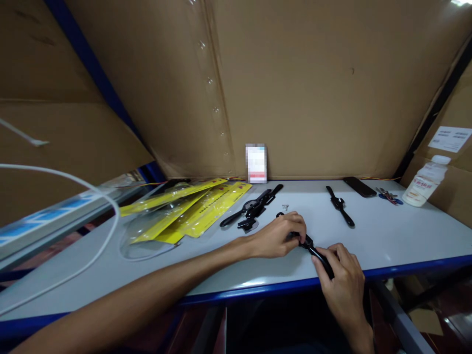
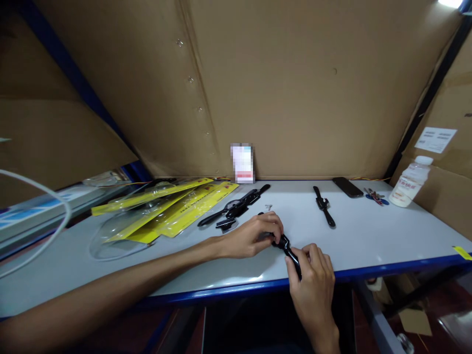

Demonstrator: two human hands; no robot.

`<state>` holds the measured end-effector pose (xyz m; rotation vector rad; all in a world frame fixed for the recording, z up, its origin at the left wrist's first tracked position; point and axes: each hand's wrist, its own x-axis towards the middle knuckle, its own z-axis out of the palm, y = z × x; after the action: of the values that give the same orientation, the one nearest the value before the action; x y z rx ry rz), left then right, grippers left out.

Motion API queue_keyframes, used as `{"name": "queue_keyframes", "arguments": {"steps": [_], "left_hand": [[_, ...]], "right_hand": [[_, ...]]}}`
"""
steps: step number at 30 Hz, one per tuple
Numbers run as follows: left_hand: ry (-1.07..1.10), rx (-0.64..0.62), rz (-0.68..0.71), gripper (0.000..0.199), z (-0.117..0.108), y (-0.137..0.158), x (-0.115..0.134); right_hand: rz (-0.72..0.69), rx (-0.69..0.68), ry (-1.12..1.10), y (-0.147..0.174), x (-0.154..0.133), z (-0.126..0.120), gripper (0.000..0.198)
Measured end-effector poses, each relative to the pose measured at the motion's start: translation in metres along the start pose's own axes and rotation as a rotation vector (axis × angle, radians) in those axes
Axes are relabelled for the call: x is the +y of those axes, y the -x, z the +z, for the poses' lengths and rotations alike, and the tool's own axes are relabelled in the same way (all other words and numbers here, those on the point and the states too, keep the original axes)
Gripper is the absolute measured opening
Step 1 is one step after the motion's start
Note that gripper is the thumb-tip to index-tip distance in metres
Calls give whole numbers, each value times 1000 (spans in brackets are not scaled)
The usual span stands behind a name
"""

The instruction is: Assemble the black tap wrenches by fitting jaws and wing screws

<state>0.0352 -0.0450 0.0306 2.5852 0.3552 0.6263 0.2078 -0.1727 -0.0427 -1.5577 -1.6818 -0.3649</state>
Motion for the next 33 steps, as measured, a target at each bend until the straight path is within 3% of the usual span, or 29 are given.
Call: {"name": "queue_keyframes", "arguments": {"steps": [7,17,25,29,33], "left_hand": [[12,-26,-28,7,1,0,2],[0,12,-12,17,1,0,3],[-61,96,-73,1,2,1,-1],[-43,55,-56,4,2,1,1],[40,-7,-26,25,2,2,4]], "right_hand": [[4,-2,-4,0,0,0,21],[7,-7,-17,0,0,-1,20],[-2,-5,-20,-1,0,-1,19],[-2,-4,-19,-1,0,0,20],[-6,-4,-20,-1,1,0,20]]}}
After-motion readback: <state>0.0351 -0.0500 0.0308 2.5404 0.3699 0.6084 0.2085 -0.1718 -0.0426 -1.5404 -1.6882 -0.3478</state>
